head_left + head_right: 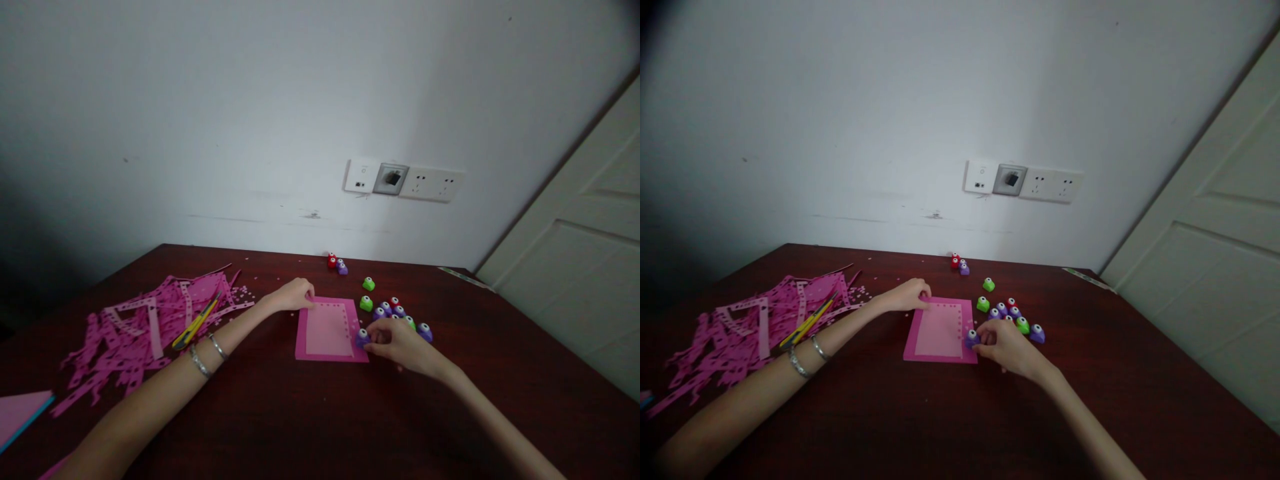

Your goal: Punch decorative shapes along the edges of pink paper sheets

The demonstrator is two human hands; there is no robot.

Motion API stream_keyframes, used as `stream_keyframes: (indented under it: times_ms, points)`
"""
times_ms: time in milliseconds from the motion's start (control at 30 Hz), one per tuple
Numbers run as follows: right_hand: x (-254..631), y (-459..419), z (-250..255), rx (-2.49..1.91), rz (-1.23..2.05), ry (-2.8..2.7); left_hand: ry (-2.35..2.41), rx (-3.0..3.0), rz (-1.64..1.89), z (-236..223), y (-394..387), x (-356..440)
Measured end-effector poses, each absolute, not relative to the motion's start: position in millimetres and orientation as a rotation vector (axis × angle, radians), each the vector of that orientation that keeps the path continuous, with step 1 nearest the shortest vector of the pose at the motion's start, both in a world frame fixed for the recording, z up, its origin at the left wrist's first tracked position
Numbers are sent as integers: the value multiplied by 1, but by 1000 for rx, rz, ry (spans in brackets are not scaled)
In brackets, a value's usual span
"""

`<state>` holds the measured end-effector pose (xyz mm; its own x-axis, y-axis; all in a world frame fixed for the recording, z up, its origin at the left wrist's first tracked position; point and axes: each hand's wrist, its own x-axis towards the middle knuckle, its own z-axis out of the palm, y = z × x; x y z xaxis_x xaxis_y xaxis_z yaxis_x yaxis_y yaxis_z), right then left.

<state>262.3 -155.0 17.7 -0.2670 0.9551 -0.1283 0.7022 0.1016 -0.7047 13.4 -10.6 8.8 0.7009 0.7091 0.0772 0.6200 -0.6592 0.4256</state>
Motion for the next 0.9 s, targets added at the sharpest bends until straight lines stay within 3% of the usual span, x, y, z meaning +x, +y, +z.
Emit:
stream_keyframes:
  times_ms: [300, 900]
  points:
    - [264, -153, 18, -1680, 931, -2045, 1070, 2563, 202, 8, -12, 16]
    - [264, -152, 20, -1697, 948, -1986, 999, 1999, 312, 7, -5, 15]
